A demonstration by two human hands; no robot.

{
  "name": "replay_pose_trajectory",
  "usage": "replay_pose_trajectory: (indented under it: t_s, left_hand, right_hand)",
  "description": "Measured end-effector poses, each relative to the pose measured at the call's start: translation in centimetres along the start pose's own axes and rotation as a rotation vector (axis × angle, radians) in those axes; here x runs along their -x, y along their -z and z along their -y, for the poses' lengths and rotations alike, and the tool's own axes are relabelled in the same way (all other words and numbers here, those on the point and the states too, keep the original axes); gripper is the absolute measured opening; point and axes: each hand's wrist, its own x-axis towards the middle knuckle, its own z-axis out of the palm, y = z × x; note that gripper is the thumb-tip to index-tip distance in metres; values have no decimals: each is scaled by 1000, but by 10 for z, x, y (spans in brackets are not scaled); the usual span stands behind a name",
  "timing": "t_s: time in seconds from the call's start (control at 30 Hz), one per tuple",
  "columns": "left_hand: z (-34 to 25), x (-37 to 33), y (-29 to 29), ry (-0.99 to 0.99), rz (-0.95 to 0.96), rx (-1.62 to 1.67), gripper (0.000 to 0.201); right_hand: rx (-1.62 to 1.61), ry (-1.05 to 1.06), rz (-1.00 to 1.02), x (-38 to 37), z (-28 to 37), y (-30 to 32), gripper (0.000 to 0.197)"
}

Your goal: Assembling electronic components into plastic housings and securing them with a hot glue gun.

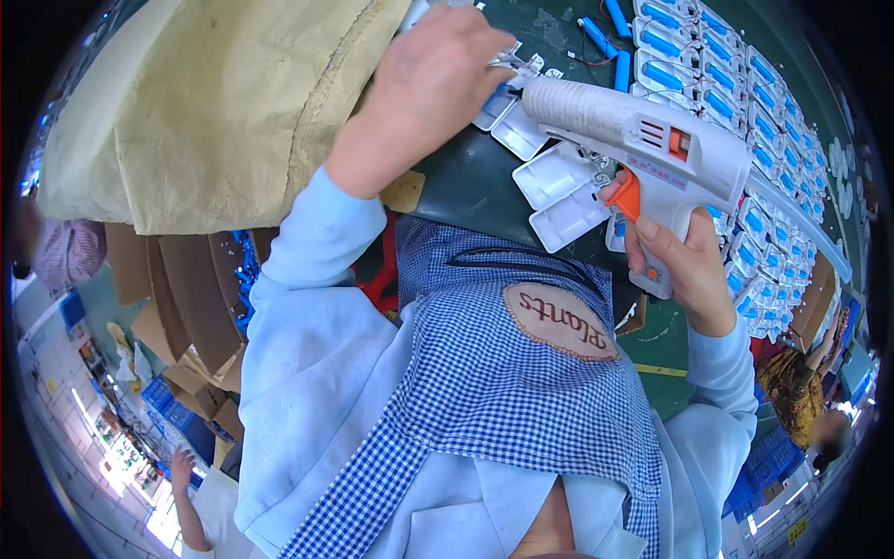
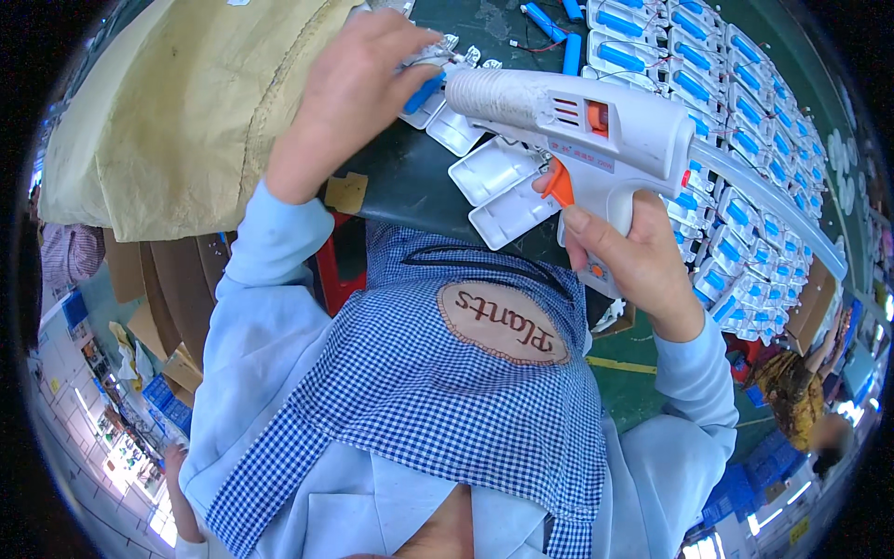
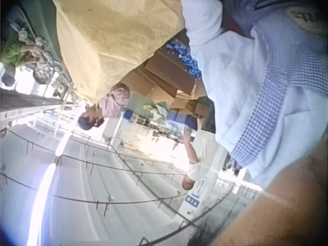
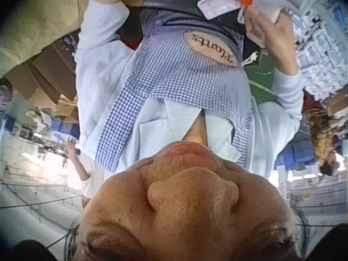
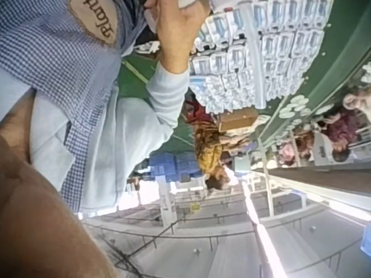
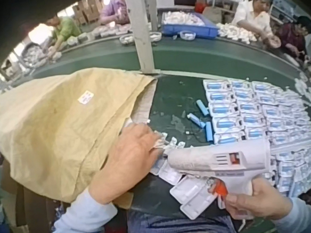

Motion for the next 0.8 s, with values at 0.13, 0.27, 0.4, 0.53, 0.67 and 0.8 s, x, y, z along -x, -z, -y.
replay_pose_trajectory:
  t_s: [0.13, 0.27, 0.4, 0.53, 0.67, 0.8]
  left_hand:
    - [-6, -1, 31, 219, -56, 302, 18]
    - [-1, 0, 35, 297, -112, 324, 11]
    - [5, -5, 35, 172, -115, 261, 11]
    - [7, -25, 34, 145, -128, 299, 11]
    - [18, -53, 20, 3, 55, 227, 12]
    - [27, -83, -28, -193, 292, 99, 12]
  right_hand:
    - [-15, 14, -44, -6, -2, -2, 33]
    - [-18, 44, -33, -14, 2, -4, 33]
    - [56, 10, -38, -20, 6, -7, 32]
    - [31, 29, -7, -16, 4, -3, 29]
    - [86, -56, 12, -8, 0, 1, 37]
    - [17, -32, -48, -6, -7, -1, 26]
